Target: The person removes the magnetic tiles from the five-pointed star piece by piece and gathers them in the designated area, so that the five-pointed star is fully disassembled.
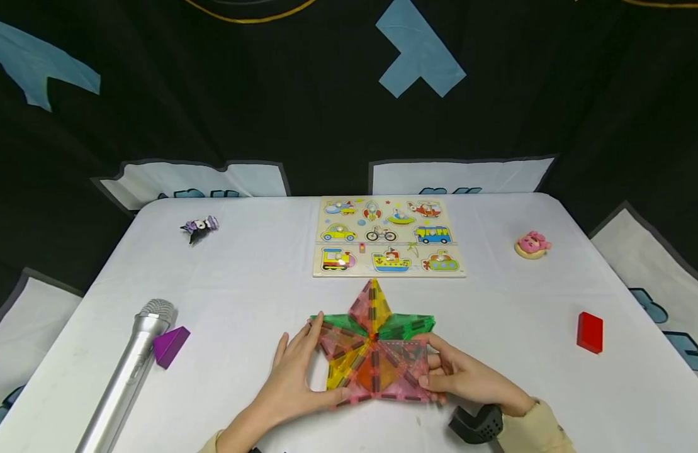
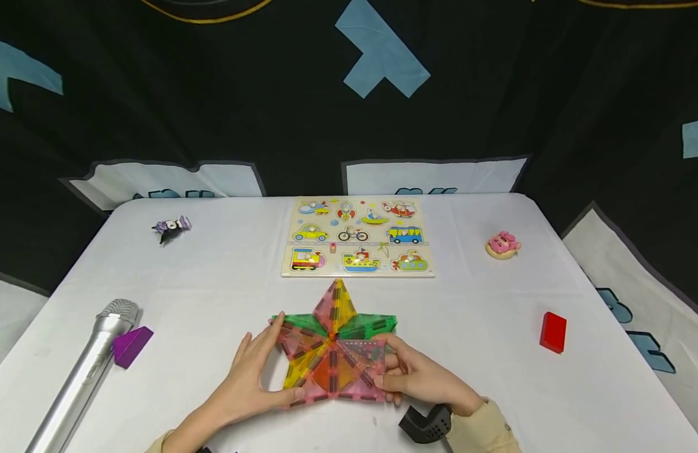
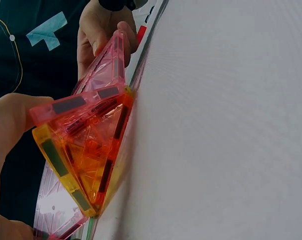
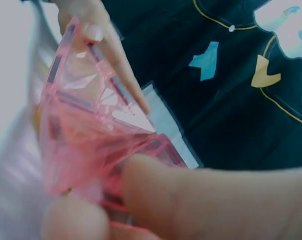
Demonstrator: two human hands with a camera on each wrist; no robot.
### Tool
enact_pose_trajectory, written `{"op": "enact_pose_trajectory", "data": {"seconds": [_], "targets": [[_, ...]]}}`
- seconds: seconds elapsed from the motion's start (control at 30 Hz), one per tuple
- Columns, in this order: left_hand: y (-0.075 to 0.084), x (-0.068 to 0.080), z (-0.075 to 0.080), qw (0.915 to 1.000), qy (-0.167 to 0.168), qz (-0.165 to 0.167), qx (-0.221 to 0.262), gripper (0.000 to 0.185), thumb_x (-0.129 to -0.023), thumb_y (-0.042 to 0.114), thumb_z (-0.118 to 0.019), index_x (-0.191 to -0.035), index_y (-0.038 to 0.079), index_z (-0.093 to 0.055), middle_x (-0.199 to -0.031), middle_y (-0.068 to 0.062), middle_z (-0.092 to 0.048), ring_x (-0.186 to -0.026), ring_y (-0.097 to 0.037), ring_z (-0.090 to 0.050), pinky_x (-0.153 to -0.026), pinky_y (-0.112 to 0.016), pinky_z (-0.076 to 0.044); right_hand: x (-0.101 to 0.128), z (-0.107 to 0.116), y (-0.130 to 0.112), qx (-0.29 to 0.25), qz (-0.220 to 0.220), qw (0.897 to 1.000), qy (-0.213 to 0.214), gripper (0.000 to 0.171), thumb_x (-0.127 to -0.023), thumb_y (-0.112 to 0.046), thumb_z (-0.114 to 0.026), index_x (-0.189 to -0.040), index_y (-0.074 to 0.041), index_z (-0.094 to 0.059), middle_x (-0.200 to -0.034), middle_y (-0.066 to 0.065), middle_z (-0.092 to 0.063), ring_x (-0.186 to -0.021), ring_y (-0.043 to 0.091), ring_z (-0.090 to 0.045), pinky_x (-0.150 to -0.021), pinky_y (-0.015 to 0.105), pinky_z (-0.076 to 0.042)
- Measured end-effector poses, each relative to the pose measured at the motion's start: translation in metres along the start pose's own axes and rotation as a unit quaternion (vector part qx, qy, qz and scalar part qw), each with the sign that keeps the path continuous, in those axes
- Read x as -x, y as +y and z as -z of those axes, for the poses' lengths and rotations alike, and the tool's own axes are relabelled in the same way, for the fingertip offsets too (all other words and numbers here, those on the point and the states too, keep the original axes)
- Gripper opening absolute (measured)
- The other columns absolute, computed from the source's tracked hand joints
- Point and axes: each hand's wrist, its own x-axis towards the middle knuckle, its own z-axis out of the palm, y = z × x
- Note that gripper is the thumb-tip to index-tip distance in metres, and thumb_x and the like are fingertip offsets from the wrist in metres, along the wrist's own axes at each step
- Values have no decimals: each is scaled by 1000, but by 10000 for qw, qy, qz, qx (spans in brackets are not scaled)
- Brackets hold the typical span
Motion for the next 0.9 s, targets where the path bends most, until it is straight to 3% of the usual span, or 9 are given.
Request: {"op": "enact_pose_trajectory", "data": {"seconds": [0.13,0.47,0.57,0.67,0.77,0.83,0.9], "targets": [[0,1,0,10000,10,25,-60,116,-60,64,-70,-146,10,-14,-144,-11,-29,-132,-29,-21,-102,-55,1,-2,0,1,-43,211,9997,-126,56,-92,-1,-47,-136,-7,-12,-75,6,-51,-58,10,-52,-53,22,-47],[-1,1,-1,10000,67,7,-4,116,-60,63,-70,-146,10,-14,-142,-12,-32,-131,-29,-22,-102,-55,2,1,12,0,-345,544,9975,-288,55,-93,1,-45,-137,-3,-13,-79,6,-52,-58,11,-48,-53,23,-44],[-2,0,-2,10000,49,-22,-32,116,-60,63,-70,-146,10,-13,-142,-11,-31,-131,-28,-22,-102,-55,1,7,23,-1,-313,604,9976,-108,54,-93,2,-44,-137,-3,-14,-80,8,-53,-60,11,-49,-53,23,-44],[-2,-1,-1,9999,47,-57,-82,116,-61,63,-70,-146,10,-12,-143,-10,-30,-131,-28,-22,-102,-55,1,17,39,-3,-353,733,9957,443,51,-93,3,-42,-136,-6,-17,-85,11,-58,-63,11,-50,-54,21,-43],[-2,-1,-1,9999,61,-91,-72,115,-61,62,-71,-146,11,-12,-143,-10,-30,-131,-27,-23,-102,-55,1,31,55,-7,-237,883,9832,1582,50,-93,2,-42,-136,-9,-19,-88,10,-60,-65,10,-52,-56,20,-44],[-3,-1,-1,9999,67,-104,-67,115,-61,62,-71,-146,10,-12,-143,-10,-30,-131,-28,-23,-102,-55,1,40,64,-9,209,846,9612,2616,53,-93,1,-45,-137,-8,-17,-85,7,-61,-64,10,-52,-57,20,-45],[-3,-1,-1,9999,67,-116,-34,114,-62,61,-71,-146,10,-12,-143,-10,-31,-131,-27,-23,-102,-55,1,48,70,-9,924,498,9264,3616,57,-93,-5,-48,-139,-6,-14,-80,4,-59,-63,9,-53,-57,20,-47]]}}
